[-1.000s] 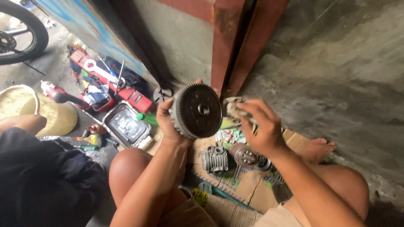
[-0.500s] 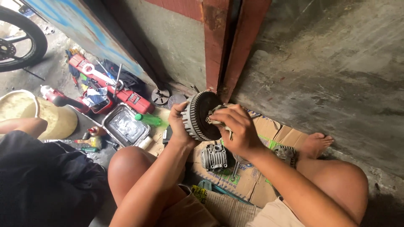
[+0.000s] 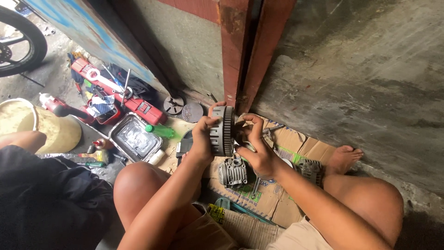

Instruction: Cleaning a motorcycle clutch basket using a cloth.

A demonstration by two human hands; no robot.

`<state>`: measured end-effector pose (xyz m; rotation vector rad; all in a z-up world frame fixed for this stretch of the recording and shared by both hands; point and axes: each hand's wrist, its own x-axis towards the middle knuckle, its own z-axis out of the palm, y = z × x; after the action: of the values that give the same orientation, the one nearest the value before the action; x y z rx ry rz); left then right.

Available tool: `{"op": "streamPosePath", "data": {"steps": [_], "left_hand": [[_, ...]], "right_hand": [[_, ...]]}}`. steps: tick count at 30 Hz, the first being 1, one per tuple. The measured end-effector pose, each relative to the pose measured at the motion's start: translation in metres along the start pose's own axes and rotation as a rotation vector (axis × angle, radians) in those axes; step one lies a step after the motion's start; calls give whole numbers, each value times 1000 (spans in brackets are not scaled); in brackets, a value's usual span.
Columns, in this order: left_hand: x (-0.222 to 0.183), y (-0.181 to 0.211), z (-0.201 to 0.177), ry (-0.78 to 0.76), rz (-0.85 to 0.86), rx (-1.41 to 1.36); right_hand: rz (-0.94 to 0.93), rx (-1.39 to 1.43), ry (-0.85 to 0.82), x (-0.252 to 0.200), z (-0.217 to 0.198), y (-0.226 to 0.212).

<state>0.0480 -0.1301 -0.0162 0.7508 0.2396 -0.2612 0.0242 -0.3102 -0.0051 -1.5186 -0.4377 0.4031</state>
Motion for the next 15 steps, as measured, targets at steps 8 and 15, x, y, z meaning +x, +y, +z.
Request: {"op": "streamPosePath", "data": {"steps": [8,15], "left_hand": [[1,11,17,230,-273,-107],[-18,16,68,0,-134,76]], "right_hand": [[-55,-35,2,4,-11,0],[-132,12,185,6,-24,-10]]}}
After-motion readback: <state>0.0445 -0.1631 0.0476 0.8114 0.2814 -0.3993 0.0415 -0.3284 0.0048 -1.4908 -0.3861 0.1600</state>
